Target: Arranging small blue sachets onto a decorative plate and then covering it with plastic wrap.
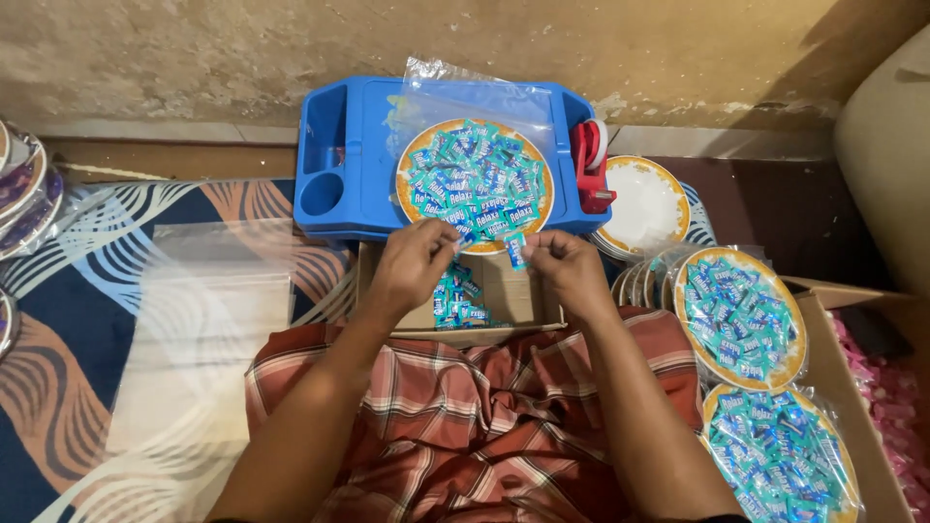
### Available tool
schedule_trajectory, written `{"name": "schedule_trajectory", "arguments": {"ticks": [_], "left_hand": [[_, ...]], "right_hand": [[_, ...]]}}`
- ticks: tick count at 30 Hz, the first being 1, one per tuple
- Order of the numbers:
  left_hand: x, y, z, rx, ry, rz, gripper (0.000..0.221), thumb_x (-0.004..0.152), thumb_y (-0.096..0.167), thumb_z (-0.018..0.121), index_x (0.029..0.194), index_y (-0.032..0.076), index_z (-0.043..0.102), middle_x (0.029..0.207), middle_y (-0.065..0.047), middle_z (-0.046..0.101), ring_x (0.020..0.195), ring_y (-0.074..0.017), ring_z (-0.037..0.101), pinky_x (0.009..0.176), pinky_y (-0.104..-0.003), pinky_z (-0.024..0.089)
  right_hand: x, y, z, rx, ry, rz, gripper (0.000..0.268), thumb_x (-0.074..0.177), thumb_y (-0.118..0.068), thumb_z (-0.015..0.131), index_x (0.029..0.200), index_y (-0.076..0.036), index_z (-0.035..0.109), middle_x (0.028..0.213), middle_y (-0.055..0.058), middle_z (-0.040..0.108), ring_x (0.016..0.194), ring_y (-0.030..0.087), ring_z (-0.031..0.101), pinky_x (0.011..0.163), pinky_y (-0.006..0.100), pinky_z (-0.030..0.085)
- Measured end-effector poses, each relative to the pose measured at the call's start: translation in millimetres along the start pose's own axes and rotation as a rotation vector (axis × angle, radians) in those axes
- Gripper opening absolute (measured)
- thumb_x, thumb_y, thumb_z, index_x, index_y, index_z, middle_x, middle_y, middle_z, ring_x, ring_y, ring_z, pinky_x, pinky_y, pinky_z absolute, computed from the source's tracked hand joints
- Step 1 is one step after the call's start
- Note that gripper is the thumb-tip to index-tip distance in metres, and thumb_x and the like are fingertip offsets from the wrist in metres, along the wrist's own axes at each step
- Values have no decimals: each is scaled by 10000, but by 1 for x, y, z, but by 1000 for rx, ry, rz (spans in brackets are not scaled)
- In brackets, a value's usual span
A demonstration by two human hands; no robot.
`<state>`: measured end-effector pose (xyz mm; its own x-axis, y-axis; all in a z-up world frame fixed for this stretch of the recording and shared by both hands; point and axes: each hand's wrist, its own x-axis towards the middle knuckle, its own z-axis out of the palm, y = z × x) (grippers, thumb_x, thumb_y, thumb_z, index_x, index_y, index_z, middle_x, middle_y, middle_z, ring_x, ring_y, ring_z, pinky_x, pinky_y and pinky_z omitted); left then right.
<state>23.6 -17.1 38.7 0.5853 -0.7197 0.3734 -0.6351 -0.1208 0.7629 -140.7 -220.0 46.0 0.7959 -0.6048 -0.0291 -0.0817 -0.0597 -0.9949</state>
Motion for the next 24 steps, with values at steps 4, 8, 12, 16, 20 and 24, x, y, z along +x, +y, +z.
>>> {"name": "schedule_trajectory", "arguments": {"ticks": [4,8,12,16,20,24], "left_hand": [[23,3,-11,224,5,157,108,979,117,645,1058,103,717,907,-92,706,807,-296,736,711,-395,591],[28,-18,-4,375,14,323,92,981,137,629,986,58,676,890,-134,631,801,-365,692,676,-449,574],[5,-24,4,482,132,474,290,1005,349,647,802,147,603,813,-22,549,789,-248,659,663,-356,549],[-29,-41,20,440,129,468,366,996,349,624,679,171,581,695,-13,549,667,-238,634,581,-337,519],[-40,-99,53,556,-351,119,344,972,454,620,889,121,604,873,-128,629,821,-358,708,703,-451,560],[-27,-121,73,658,-832,-304,499,962,481,617,1348,165,606,1279,-181,624,1145,-380,674,884,-540,584]], "right_hand": [[10,-13,13,-1,55,60,150,878,-92,737,995,2,743,715,76,675,627,139,712,474,183,508],[15,-33,23,-21,73,86,168,892,-124,731,984,16,741,715,96,680,605,148,707,463,212,521],[12,-28,15,-71,120,104,166,930,-171,685,856,-30,732,647,109,679,527,146,691,389,201,473],[5,-1,1,-89,-24,113,264,966,-239,669,774,-68,728,570,93,641,414,138,602,369,232,446],[2,29,4,-390,-324,148,206,931,-191,660,903,-20,772,705,169,720,622,262,683,641,362,527],[21,96,24,-601,-510,10,295,920,-190,673,1167,-52,756,928,266,768,952,444,736,891,499,555]]}}
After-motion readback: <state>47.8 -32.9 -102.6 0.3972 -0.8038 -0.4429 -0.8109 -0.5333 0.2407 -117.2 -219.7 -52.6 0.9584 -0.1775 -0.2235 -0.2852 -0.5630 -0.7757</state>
